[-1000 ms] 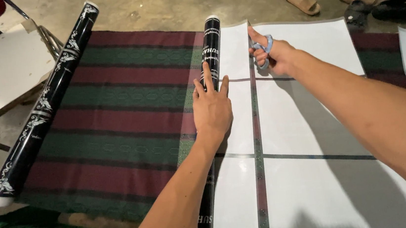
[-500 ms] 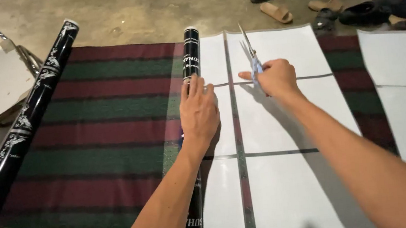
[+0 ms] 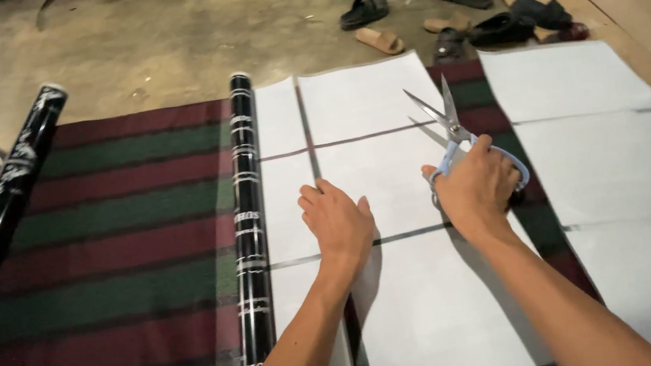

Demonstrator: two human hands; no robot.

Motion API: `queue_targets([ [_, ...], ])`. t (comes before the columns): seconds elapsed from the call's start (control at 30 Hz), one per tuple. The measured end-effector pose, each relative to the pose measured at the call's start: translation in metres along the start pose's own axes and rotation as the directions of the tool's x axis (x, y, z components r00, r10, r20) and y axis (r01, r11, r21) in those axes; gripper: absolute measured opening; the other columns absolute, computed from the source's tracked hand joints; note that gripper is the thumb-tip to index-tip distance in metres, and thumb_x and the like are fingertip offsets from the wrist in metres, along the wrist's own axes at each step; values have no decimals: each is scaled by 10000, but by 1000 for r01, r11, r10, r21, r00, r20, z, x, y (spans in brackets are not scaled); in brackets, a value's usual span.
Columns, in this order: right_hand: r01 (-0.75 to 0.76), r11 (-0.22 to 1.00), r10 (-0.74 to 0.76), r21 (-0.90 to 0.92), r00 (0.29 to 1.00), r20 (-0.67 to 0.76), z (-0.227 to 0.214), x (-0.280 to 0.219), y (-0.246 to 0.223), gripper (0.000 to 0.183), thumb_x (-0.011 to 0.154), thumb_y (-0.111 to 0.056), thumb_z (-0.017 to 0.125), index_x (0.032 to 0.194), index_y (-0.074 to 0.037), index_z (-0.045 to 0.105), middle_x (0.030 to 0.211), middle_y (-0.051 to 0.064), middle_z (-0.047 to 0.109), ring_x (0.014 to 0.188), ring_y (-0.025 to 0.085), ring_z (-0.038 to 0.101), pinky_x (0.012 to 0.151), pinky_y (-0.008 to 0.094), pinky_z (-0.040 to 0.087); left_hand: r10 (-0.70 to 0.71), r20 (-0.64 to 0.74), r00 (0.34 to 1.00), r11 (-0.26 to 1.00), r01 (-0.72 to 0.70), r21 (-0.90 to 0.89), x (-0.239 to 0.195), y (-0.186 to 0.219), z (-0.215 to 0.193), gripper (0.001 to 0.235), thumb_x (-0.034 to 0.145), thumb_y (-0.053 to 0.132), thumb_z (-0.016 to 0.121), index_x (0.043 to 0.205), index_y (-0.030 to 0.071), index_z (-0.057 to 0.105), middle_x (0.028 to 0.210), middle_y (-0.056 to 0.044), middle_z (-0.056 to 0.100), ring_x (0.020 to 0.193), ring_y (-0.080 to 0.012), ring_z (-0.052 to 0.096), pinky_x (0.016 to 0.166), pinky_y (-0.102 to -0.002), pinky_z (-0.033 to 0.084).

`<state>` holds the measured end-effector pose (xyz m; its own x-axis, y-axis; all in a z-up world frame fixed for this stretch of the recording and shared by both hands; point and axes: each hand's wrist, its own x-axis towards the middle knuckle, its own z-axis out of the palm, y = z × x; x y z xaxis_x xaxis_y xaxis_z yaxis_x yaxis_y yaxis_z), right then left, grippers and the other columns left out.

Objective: The person uses scissors to cut a large sheet of white paper into smaller rectangular sections. They hold the paper steady with one hand while cutting along pre-marked lines with the other, placing the cut pieces to the side.

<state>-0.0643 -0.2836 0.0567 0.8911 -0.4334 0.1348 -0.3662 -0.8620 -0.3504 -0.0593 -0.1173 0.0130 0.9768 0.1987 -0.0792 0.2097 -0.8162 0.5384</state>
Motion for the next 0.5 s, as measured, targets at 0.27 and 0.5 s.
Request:
queue_targets([
  [0.27,43,999,-44,-12,993,-110,18,3,56,609,811,-203,801,1279,69,522,1019,265,702,993,466,687,926,560,444,-84,-38,996,897,59,-439,-10,22,-11,867,813,-111,698,1513,-134,186,1193,-380,514,1142,-573,587,991,-604,497],
  [0.5,3,959,42,282,988,-152,-14,0,59,278,835,-8,733,1094,-38,636,904,159,757,892,443,732,782,533,543,213,-78,974,907,-227,-356,-15,45,-5,351,936,-35,511,1286,-21,495,1000,-330,688,960,-542,705,780,-628,586],
])
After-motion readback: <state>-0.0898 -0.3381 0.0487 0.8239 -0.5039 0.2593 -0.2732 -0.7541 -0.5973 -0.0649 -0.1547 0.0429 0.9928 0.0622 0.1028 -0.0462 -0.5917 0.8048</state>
